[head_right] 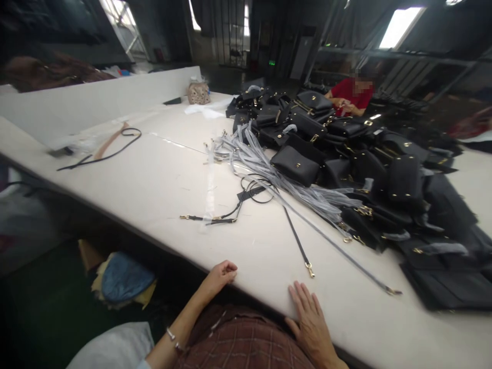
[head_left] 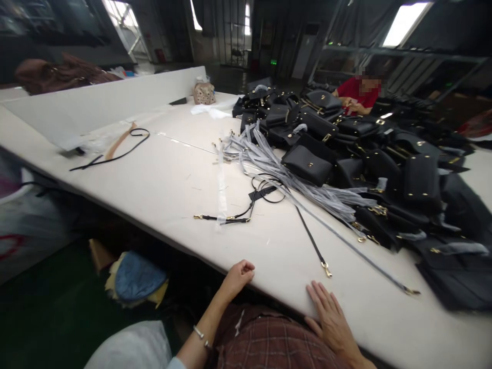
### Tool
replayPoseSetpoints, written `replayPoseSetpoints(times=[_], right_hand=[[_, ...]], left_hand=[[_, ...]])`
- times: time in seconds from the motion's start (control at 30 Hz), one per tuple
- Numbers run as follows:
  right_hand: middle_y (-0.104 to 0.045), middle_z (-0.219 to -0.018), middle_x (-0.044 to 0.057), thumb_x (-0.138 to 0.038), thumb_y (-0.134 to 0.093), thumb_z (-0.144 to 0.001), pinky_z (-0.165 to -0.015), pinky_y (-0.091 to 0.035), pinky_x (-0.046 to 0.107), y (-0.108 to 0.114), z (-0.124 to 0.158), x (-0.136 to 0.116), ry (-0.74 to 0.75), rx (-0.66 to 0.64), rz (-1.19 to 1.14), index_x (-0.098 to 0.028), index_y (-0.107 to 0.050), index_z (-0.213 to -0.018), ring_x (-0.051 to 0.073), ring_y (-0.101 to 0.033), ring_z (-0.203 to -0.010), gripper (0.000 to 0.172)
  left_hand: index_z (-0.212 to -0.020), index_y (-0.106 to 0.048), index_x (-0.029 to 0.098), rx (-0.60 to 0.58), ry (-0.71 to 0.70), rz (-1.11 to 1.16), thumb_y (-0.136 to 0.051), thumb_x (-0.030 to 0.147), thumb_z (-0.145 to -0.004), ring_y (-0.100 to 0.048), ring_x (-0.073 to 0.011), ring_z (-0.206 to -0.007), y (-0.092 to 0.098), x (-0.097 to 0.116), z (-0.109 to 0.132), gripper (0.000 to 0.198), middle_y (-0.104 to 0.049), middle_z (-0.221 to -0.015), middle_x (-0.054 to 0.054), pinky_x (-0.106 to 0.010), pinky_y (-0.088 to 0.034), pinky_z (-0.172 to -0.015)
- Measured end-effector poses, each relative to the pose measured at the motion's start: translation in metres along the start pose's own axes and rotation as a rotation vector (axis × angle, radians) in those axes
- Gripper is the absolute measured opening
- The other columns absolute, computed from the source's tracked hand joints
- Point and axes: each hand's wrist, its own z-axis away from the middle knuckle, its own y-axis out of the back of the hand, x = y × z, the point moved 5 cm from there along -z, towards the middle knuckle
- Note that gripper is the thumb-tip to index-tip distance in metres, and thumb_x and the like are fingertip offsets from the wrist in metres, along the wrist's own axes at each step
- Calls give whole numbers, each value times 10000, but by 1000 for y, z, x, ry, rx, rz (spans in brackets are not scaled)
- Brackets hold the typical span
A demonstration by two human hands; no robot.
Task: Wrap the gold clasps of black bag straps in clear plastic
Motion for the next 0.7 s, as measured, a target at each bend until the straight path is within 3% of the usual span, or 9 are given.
replayPoseSetpoints(times=[0.07,0.13,0.23,0.33,0.43,0.53,0.6,0.7], right_hand=[[-555,-1419,166,-455,-533,-923,-1020,-450,548,5,-12,7,19,42,-77,-226,-242,-1550,368,-547,-1268,728],[-562,-1394,175,-476,-487,-960,-999,-480,529,11,-37,9,40,56,-170,-232,-274,-1532,353,-573,-1235,657],[-503,-1444,169,-419,-460,-992,-1040,-468,520,14,-90,0,78,27,-295,-240,-292,-1522,332,-521,-1296,584],[-464,-1475,167,-392,-447,-1004,-1074,-440,534,2,-137,-20,137,0,-345,-236,-279,-1533,331,-474,-1338,577],[-465,-1476,167,-364,-420,-1012,-1113,-367,592,-15,-156,-35,228,16,-303,-240,-257,-1551,354,-429,-1374,577],[-453,-1490,157,-346,-417,-1007,-1143,-316,606,-26,-155,-36,270,30,-263,-247,-234,-1564,354,-396,-1399,594],[-449,-1493,149,-361,-422,-1003,-1147,-317,599,-28,-153,-33,272,27,-255,-252,-238,-1566,351,-399,-1396,602],[-441,-1497,144,-383,-420,-1000,-1140,-325,605,-27,-152,-29,265,21,-245,-258,-257,-1562,362,-407,-1385,598]], left_hand=[[-854,-657,169,85,50,50,-673,300,-669,-621,-162,-660,24,-16,11,227,-665,-697,9,-284,-467,-644],[-852,-660,166,202,107,103,-678,338,-657,-643,-173,-679,52,-37,28,261,-689,-731,-16,-285,-475,-637],[-879,-645,174,427,198,181,-692,418,-639,-650,-171,-699,91,-78,67,345,-694,-781,-28,-282,-482,-648],[-936,-625,180,600,297,244,-682,518,-637,-669,-178,-750,114,-123,113,454,-702,-848,-44,-288,-506,-685],[-961,-619,181,674,381,282,-663,597,-642,-693,-188,-786,117,-163,150,527,-716,-879,-57,-293,-529,-712],[-919,-630,185,670,456,289,-686,633,-622,-706,-200,-747,111,-200,168,540,-720,-827,-49,-296,-539,-671],[-875,-630,185,639,506,268,-706,609,-645,-699,-196,-704,106,-223,166,489,-707,-778,-34,-293,-532,-633],[-878,-619,166,554,560,195,-670,485,-803,-672,-166,-681,98,-252,145,331,-681,-771,-16,-298,-528,-637]])
